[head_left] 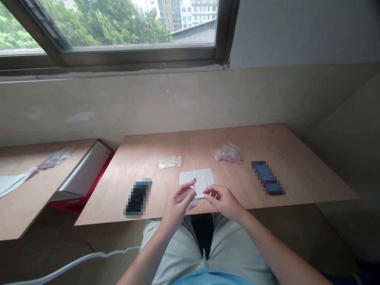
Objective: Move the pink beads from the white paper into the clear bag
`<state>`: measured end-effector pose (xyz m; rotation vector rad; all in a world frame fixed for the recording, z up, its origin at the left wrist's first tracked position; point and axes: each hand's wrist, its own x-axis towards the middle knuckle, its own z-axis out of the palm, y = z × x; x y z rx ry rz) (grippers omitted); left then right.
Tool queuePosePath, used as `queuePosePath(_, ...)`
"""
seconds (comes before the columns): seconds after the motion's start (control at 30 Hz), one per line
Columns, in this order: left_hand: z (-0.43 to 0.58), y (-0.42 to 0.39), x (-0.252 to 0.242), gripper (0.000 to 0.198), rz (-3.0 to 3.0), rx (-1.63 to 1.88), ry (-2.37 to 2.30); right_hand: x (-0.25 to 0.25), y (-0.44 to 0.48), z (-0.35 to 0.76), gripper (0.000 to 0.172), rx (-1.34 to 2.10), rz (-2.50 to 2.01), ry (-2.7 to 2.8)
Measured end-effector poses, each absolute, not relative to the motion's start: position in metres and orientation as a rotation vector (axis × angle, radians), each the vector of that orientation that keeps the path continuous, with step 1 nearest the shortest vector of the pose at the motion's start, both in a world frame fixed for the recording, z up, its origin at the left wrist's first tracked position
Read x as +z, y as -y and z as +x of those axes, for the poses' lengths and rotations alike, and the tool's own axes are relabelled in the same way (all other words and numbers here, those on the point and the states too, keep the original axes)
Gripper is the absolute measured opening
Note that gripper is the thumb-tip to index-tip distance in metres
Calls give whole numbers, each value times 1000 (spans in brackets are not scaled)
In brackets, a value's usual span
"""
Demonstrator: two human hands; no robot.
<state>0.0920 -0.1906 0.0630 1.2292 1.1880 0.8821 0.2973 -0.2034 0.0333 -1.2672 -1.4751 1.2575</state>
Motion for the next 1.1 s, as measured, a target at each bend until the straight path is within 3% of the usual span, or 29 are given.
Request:
queuePosePath(0.2, 94, 201, 42, 30, 1288, 812, -1098, 38, 211, 293, 17, 1372, -1184, 1508)
queuePosePath(0.53, 85, 195, 44, 12, 1785, 806, -1023, 42, 208, 291, 6, 1126, -1165, 1687)
queuePosePath(1.1, 86, 199, 53, 11, 2347, 732, -1022, 42, 211, 292, 25, 771, -1110, 2047)
